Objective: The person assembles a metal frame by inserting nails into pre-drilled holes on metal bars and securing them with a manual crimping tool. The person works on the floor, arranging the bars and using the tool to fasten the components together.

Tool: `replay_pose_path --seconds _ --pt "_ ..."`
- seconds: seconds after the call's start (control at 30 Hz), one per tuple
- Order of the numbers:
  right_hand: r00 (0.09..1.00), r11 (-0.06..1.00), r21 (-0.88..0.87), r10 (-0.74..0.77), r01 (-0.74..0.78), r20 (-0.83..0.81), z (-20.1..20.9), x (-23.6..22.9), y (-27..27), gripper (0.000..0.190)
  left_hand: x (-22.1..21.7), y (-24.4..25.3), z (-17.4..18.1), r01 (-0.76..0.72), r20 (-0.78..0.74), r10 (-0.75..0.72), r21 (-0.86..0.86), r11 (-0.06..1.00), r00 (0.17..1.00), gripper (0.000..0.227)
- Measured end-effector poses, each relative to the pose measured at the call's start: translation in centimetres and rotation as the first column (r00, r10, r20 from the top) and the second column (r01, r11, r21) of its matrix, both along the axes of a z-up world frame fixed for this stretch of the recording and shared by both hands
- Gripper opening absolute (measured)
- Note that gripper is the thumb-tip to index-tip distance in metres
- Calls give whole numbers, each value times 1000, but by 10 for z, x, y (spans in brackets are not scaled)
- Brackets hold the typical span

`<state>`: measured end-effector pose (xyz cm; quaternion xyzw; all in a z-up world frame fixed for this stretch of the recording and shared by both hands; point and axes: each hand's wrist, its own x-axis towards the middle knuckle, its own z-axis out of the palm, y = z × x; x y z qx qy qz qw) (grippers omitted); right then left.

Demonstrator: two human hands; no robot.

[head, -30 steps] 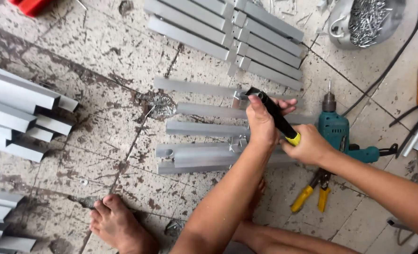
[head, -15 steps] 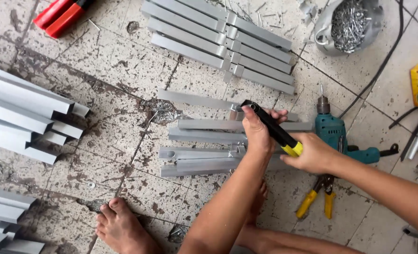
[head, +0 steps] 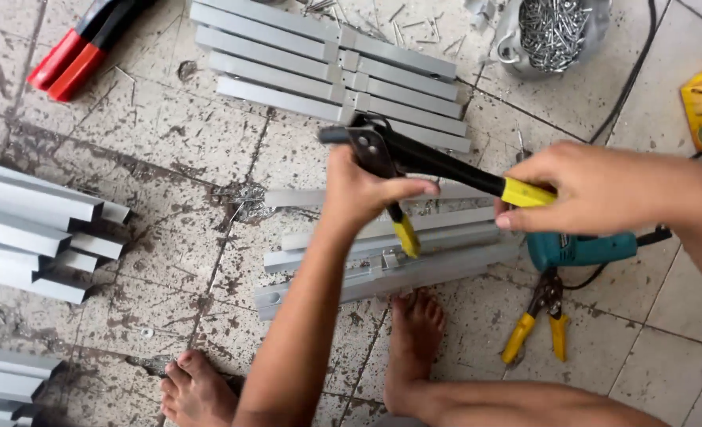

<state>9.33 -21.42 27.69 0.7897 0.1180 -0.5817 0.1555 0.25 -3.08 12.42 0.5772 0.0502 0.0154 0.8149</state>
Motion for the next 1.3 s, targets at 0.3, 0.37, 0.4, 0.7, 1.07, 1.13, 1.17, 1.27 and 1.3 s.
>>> replay_pose_path --seconds 0.3,0.37,0.4,0.7,1.07,1.13,1.17,1.27,1.3 --pt "646 751 622 -364 -222 671 -184 160 -137 21 -30 11 18 203 -198 -148 295 934 969 58" --pt "571 611 631 -330 -477 751 -223 184 -159 21 -41 1 17 247 -192 -193 314 917 962 47" --pt "574 648 642 -364 -409 733 -227 186 -157 17 -47 -5 16 255 -221 -192 305 918 956 47" --pt "663 911 367 -158 -188 731 -226 200 -176 25 -72 -27 26 349 -248 -290 240 906 924 39" --pt "829 590 807 -465 28 311 -42 -1 -11 19 -78 -65 9 414 -160 -474 761 500 866 48" --pt "978 91 980 -96 -179 187 -54 -32 -7 20 -79 -75 2 383 -151 -534 852 357 832 55" --pt "979 96 981 -95 -171 180 -56 -39 -12 20 -83 -77 3 390 -154 -534 847 361 831 55" --pt "988 107 988 -98 -110 120 -57 -46 -19 53 -81 -79 1 379 -153 -523 853 358 839 54" --pt "978 79 981 -95 -179 186 -55 -44 -20 42 -79 -79 0 367 -137 -534 860 353 835 57"
